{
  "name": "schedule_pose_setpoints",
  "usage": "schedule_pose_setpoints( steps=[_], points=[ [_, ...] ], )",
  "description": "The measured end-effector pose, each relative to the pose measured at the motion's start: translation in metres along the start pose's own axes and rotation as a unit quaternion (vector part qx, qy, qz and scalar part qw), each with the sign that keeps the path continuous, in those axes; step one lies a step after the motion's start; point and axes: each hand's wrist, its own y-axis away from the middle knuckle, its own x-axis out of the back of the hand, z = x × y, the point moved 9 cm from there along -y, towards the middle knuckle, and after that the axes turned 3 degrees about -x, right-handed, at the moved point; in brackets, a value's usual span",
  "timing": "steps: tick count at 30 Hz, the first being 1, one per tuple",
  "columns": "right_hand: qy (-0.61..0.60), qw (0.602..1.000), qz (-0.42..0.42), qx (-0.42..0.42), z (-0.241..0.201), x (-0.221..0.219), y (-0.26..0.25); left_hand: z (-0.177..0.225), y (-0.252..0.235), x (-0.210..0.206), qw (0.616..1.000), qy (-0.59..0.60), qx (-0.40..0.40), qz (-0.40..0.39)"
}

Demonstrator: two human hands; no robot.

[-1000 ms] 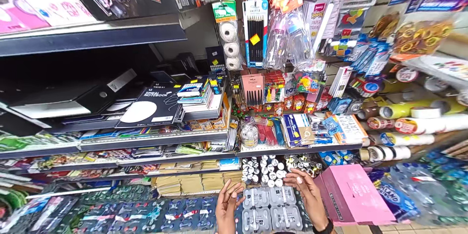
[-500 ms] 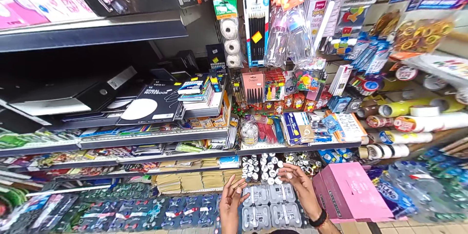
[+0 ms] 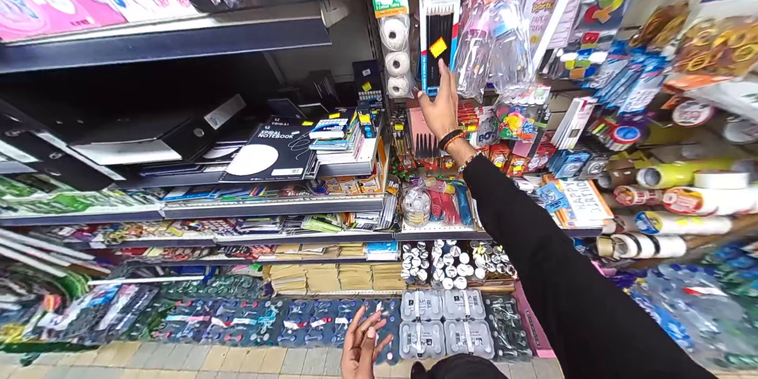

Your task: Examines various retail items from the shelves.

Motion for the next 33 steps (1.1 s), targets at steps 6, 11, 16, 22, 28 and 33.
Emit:
schedule_pose_setpoints(
  steps=[6, 11, 16, 22, 28, 33],
  points=[
    [0.013, 0.99, 0.087, -0.107, 0.029, -0.012, -0.06, -0.012, 0.028, 0.038, 0.999, 0.016, 0.01, 0.043],
    [0.001, 0.981, 0.096, -0.17, 0.054, -0.012, -0.064, -0.013, 0.035, 0.042, 0.997, 0.019, 0.02, 0.07],
    [0.04, 0.979, 0.089, -0.177, 0.066, -0.018, -0.058, -0.011, 0.036, 0.025, 0.997, 0.014, 0.038, 0.061],
    [0.126, 0.969, 0.07, -0.202, 0.066, -0.027, -0.055, -0.017, 0.039, 0.018, 0.998, 0.007, 0.049, 0.045],
    [0.143, 0.969, 0.084, -0.185, 0.063, -0.03, -0.048, -0.018, 0.041, 0.024, 0.998, 0.01, 0.039, 0.042],
    [0.14, 0.968, 0.096, -0.183, 0.052, -0.013, -0.029, -0.019, 0.038, 0.022, 0.998, 0.006, 0.052, 0.042]
  ],
)
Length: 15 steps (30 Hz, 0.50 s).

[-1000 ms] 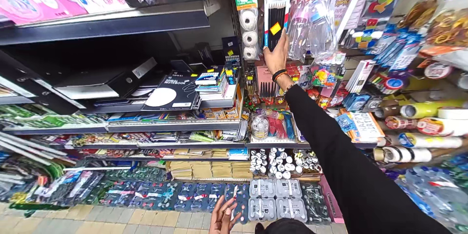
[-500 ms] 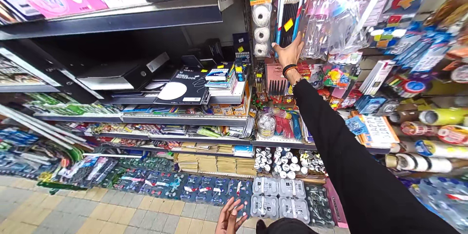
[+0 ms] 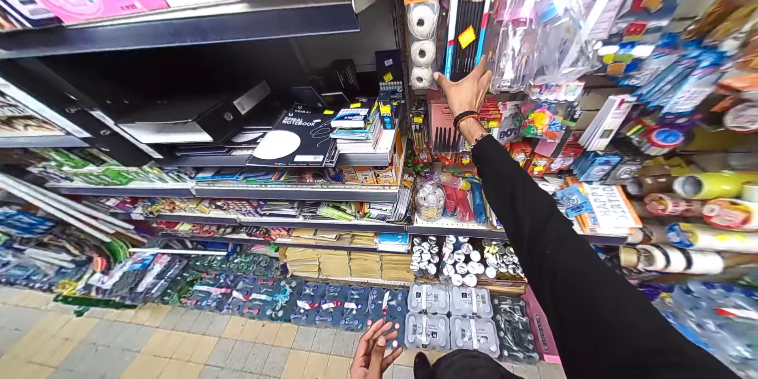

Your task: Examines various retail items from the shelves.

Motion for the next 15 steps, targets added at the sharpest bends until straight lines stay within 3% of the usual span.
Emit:
schedule_pose_setpoints(
  steps=[12, 15],
  points=[
    [-0.188, 0.973, -0.125, 0.043, 0.019, 0.021, 0.003, -0.008, -0.009, -0.02, 0.999, -0.006, 0.025, -0.039],
    [-0.32, 0.931, -0.174, 0.025, 0.024, 0.028, 0.009, -0.011, -0.01, -0.019, 0.999, -0.002, 0.027, -0.042]
  ],
)
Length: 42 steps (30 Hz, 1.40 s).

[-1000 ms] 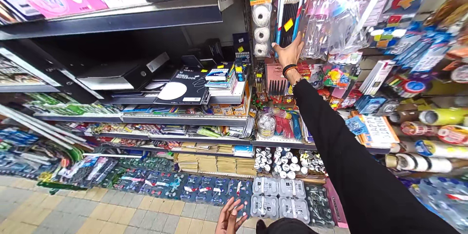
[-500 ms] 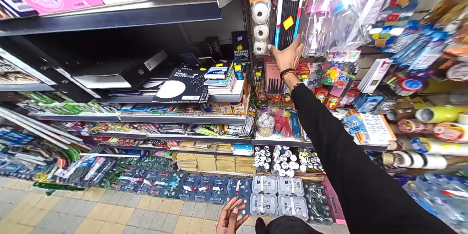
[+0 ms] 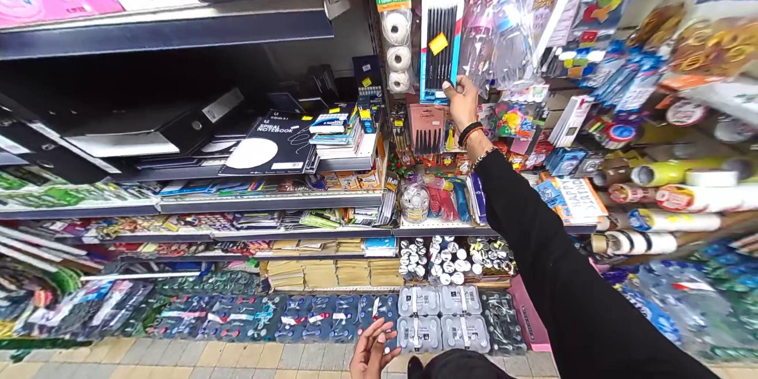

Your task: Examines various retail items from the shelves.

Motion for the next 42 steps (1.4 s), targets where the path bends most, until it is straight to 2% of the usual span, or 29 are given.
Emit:
schedule_pose_setpoints(
  steps=[2, 4, 12, 16, 19, 22, 25, 29, 35, 42],
  points=[
    [-0.099, 0.995, -0.031, -0.012, -0.01, 0.003, 0.013, 0.0, -0.001, 0.0, 1.0, 0.0, 0.003, -0.005],
    [-0.144, 0.988, -0.048, -0.005, -0.024, 0.007, 0.021, -0.002, -0.001, -0.001, 1.0, -0.002, 0.009, -0.007],
    [-0.242, 0.968, -0.054, 0.023, -0.107, 0.014, 0.036, 0.0, -0.001, -0.009, 0.999, -0.019, 0.002, -0.026],
    [-0.254, 0.961, -0.098, 0.043, -0.121, 0.026, 0.082, -0.002, -0.006, -0.01, 0.999, -0.011, -0.006, -0.038],
    [-0.237, 0.962, -0.129, 0.03, -0.097, 0.038, 0.146, 0.006, -0.015, -0.02, 0.998, -0.022, -0.025, -0.044],
    [-0.21, 0.966, -0.147, -0.014, -0.047, 0.049, 0.217, 0.015, -0.03, -0.038, 0.996, -0.033, -0.035, -0.069],
    [-0.25, 0.955, -0.149, -0.063, 0.001, 0.055, 0.274, 0.027, -0.047, -0.063, 0.99, -0.055, -0.06, -0.115],
    [-0.289, 0.937, -0.161, -0.117, 0.035, 0.06, 0.34, 0.049, -0.065, -0.096, 0.98, -0.068, -0.097, -0.159],
    [-0.307, 0.92, -0.15, -0.191, 0.064, 0.068, 0.408, 0.062, -0.076, -0.137, 0.969, -0.049, -0.119, -0.21],
    [-0.29, 0.923, -0.136, -0.212, 0.08, 0.073, 0.429, 0.048, -0.068, -0.141, 0.973, -0.032, -0.123, -0.193]
  ],
)
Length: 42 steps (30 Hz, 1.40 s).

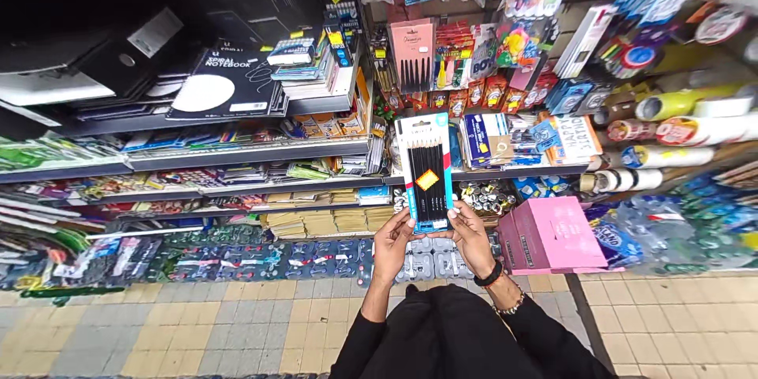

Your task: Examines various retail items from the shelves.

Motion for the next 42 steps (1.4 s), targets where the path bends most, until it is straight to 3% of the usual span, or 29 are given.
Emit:
schedule_pose_setpoints(
  steps=[28, 42],
  points=[
    [-0.025, 0.999, 0.003, -0.025, 0.014, 0.001, -0.006, -0.005, 0.0, 0.011, 0.999, -0.026, 0.018, 0.035],
    [0.018, 1.0, 0.018, -0.019, 0.013, 0.006, -0.009, -0.007, -0.003, 0.011, 0.999, -0.022, 0.018, 0.037]
  ],
)
